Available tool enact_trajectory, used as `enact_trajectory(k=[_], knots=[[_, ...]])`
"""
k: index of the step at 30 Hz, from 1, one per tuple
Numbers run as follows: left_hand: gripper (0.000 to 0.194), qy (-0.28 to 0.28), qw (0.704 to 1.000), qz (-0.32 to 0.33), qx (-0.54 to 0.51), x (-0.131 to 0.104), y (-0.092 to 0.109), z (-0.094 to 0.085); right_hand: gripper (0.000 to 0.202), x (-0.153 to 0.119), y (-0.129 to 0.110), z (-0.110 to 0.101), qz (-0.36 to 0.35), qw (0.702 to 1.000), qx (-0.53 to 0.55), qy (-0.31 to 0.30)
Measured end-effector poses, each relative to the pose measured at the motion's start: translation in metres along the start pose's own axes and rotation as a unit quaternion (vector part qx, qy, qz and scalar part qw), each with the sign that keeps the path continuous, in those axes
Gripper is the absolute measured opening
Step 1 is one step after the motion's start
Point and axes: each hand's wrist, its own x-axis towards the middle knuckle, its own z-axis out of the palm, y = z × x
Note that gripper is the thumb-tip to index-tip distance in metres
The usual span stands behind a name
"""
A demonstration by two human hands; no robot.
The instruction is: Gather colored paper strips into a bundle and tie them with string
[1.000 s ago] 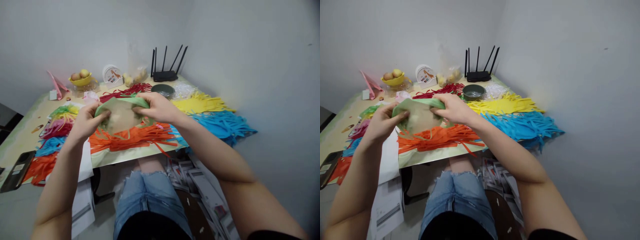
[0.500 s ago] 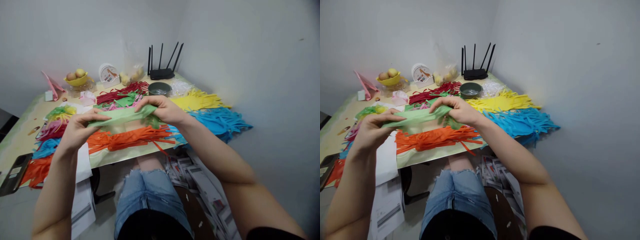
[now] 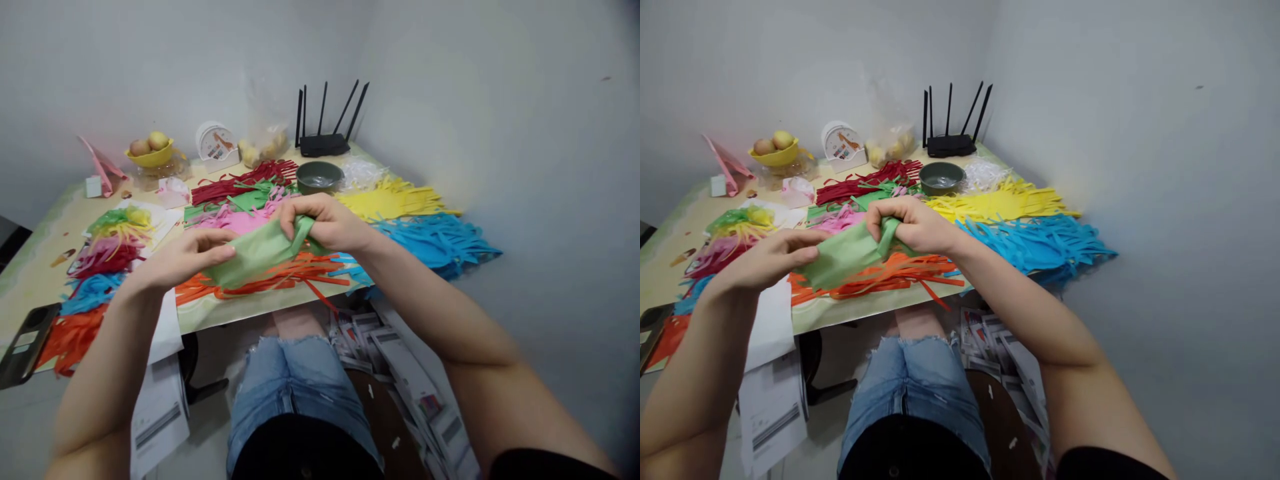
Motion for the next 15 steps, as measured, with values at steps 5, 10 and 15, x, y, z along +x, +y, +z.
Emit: enact_trajectory(k=[5,10,15], knots=[[0.044,-0.108,0.991,-0.07,-0.048,0.005,0.004,0.007,0.021,-0.002,-0.002,-0.001,-0.011,0.999,-0.032,-0.013],[0.051,-0.072,0.996,-0.049,0.023,0.001,0.005,-0.001,0.025,-0.009,-0.019,-0.018,0.029,0.992,-0.112,-0.057],[0.055,-0.095,0.987,-0.038,0.121,0.003,0.014,0.001,0.042,-0.008,-0.04,-0.028,0.056,0.983,-0.14,-0.107]])
